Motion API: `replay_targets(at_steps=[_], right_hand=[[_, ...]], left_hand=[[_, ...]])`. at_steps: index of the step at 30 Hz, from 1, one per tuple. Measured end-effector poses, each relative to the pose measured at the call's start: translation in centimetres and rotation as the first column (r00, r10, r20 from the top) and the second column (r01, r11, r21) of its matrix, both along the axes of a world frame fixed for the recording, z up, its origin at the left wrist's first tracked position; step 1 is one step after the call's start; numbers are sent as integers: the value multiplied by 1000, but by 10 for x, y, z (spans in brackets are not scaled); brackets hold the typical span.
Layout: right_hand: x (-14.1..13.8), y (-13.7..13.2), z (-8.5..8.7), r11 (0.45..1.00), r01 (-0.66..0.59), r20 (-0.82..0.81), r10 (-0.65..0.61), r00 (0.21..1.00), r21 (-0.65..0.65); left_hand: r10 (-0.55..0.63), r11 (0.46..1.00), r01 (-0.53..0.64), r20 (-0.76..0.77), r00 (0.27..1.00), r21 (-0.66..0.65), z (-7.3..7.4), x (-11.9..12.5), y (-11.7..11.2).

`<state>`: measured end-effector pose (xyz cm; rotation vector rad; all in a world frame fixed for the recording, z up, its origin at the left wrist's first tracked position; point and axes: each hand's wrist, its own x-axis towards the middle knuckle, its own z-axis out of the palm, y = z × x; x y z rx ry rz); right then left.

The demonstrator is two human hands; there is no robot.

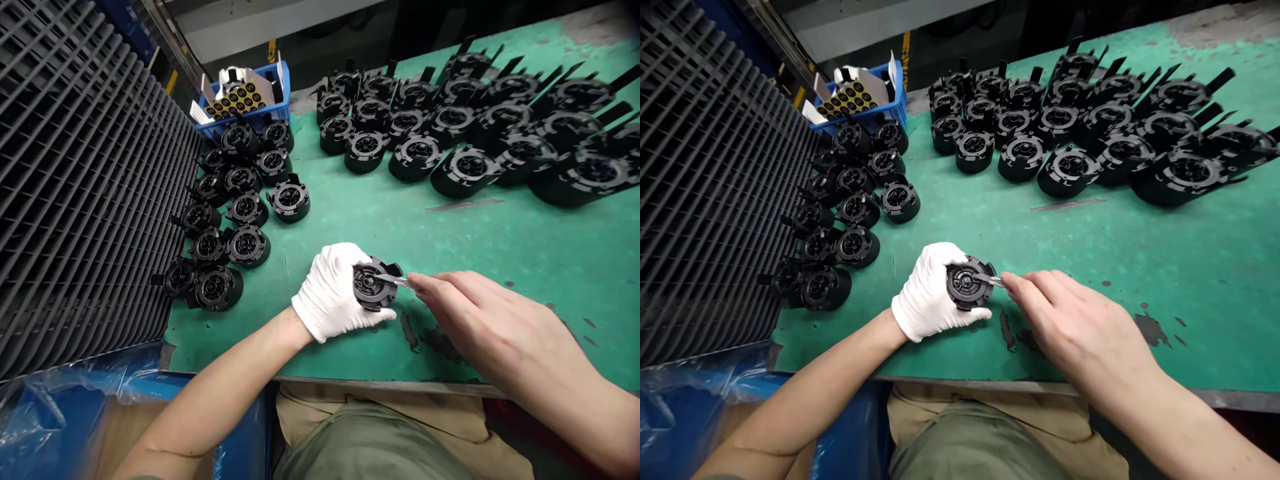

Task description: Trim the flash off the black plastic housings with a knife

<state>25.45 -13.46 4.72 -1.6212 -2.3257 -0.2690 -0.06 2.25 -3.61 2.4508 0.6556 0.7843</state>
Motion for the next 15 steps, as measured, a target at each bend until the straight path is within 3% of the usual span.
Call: replay_targets(at_steps=[6,9,15], right_hand=[[3,0,6,999,6,-18,-7,1000,-45],[6,-4,-2,997,3,-37,-5,999,-71],[6,-11,-17,989,111,-6,-112,994,-95]], left_hand=[[4,1000,-4,-18,1000,-14,-2,0,0],[5,999,-5,-9,1000,-38,1,1,0],[-3,997,2,-14,1000,-77,9,2,0]])
